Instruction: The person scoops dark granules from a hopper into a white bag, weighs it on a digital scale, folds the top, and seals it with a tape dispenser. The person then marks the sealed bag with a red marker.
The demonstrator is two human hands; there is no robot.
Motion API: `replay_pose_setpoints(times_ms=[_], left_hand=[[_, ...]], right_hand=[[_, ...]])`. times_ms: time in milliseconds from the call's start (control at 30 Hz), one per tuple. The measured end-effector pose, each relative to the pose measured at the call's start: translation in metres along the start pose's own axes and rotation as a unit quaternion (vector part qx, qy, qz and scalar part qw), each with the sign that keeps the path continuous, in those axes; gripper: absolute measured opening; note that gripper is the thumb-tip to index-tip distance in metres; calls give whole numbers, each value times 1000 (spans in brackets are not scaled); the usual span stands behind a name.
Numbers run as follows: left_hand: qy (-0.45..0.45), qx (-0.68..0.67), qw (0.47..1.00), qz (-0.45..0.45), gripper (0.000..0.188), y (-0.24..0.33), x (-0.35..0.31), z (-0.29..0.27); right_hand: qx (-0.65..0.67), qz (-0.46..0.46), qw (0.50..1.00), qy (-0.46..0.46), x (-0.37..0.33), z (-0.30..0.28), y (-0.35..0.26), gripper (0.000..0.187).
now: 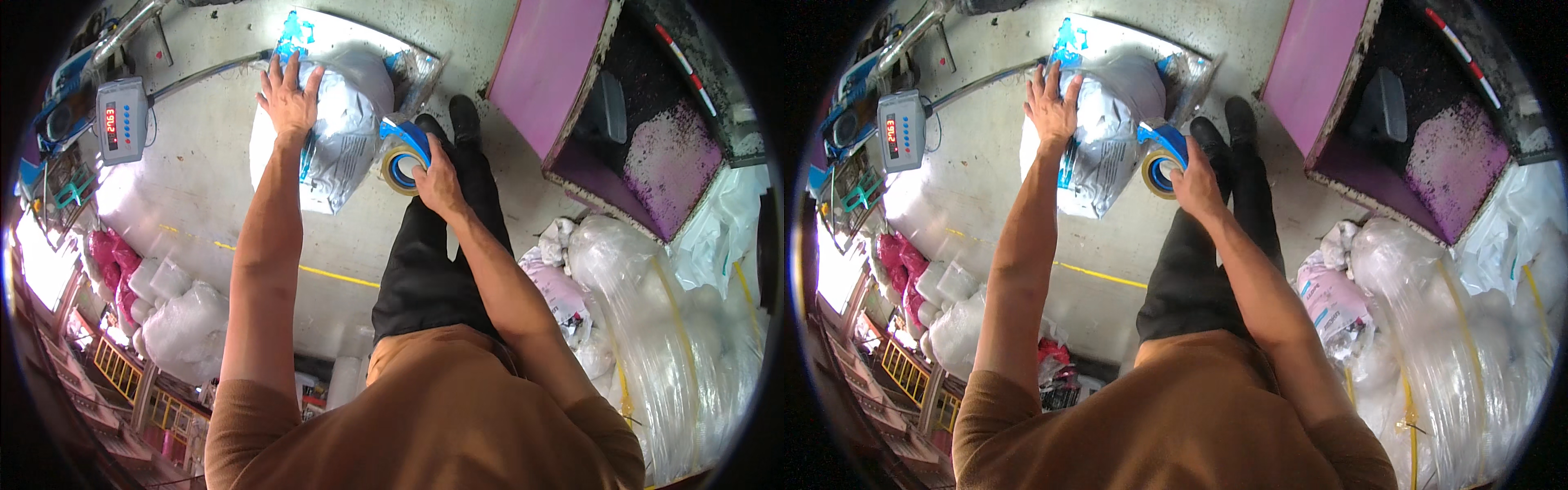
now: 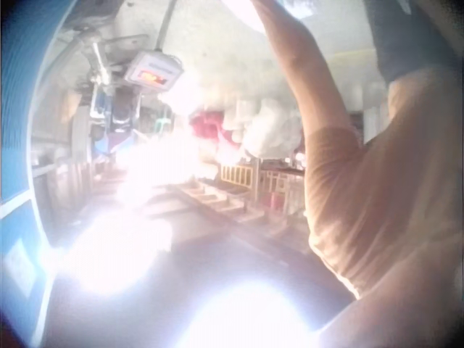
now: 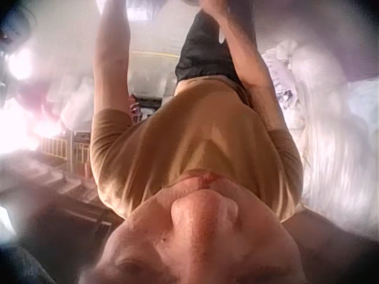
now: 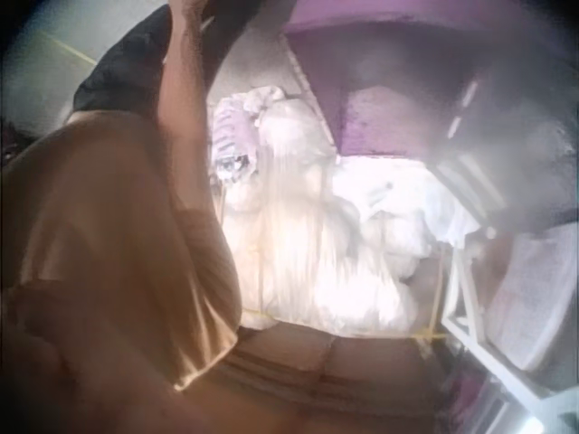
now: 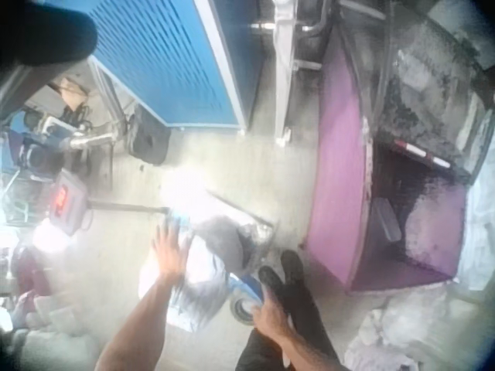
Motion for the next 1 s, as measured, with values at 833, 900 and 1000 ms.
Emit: replay_pose_setpoints(times_ms=[833,900,1000], left_hand=[[-2,-46,996,81,105,-31,-17,-19],[23,-224,966,128,112,-57,-52,-36],[126,-296,945,56,86,-96,-171,-87]], right_hand=[[220,102,967,78,-204,274,83,51],[316,140,937,45,-205,293,98,52],[404,168,898,52,-197,304,105,52]])
Point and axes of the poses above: each hand's wrist, its own x-axis towards the middle knuckle, its own z-axis out of the palm, y = z × x, the point moved 5 cm from there along x, towards the middle knuckle, and after that the axes turned 3 degrees about x, right-handed, at the moved point
